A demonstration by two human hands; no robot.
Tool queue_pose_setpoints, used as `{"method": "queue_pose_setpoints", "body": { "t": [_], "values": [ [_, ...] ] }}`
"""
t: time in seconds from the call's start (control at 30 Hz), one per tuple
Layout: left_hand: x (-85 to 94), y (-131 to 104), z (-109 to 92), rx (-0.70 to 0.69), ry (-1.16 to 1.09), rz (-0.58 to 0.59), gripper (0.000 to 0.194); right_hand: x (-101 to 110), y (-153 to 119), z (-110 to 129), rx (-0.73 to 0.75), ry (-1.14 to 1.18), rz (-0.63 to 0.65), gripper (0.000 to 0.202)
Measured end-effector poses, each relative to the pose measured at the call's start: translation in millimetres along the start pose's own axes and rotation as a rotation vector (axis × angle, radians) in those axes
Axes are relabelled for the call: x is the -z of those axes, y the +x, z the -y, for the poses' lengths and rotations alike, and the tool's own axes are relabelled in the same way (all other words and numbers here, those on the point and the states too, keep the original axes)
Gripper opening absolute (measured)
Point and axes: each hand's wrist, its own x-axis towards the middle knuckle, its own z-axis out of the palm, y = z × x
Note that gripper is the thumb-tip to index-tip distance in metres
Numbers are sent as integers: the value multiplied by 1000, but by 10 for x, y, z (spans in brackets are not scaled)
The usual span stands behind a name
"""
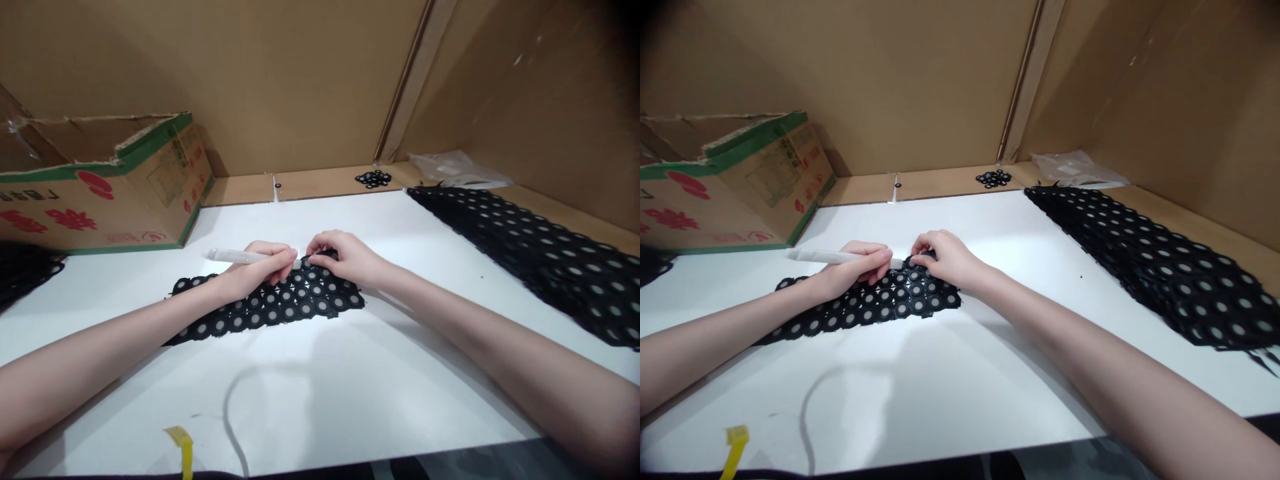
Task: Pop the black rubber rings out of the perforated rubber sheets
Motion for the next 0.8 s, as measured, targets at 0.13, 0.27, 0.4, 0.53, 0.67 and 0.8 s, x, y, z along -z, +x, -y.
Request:
{"method": "queue_pose_setpoints", "body": {
  "t": [0.13, 0.27, 0.4, 0.53, 0.67, 0.8],
  "values": [
    [-5, 7, 31, -25, 40, -14, 44, -109, 29, 15, -44, -45, -26, 8],
    [-9, 1, 30, -31, 72, -9, 44, -124, 26, 17, -77, -60, -21, 10],
    [-18, -12, 32, -38, 95, -17, 44, -119, 22, 19, -81, -54, -14, 10],
    [-20, 4, 32, -53, 131, 7, 44, -132, 23, 17, -83, -52, -7, 11],
    [-17, 37, 9, -75, 183, 91, 45, -149, 24, 9, -81, -41, -24, 12],
    [-16, 32, -10, -68, 169, 101, 44, -93, -8, 9, -53, -25, -4, 8]
  ]
}}
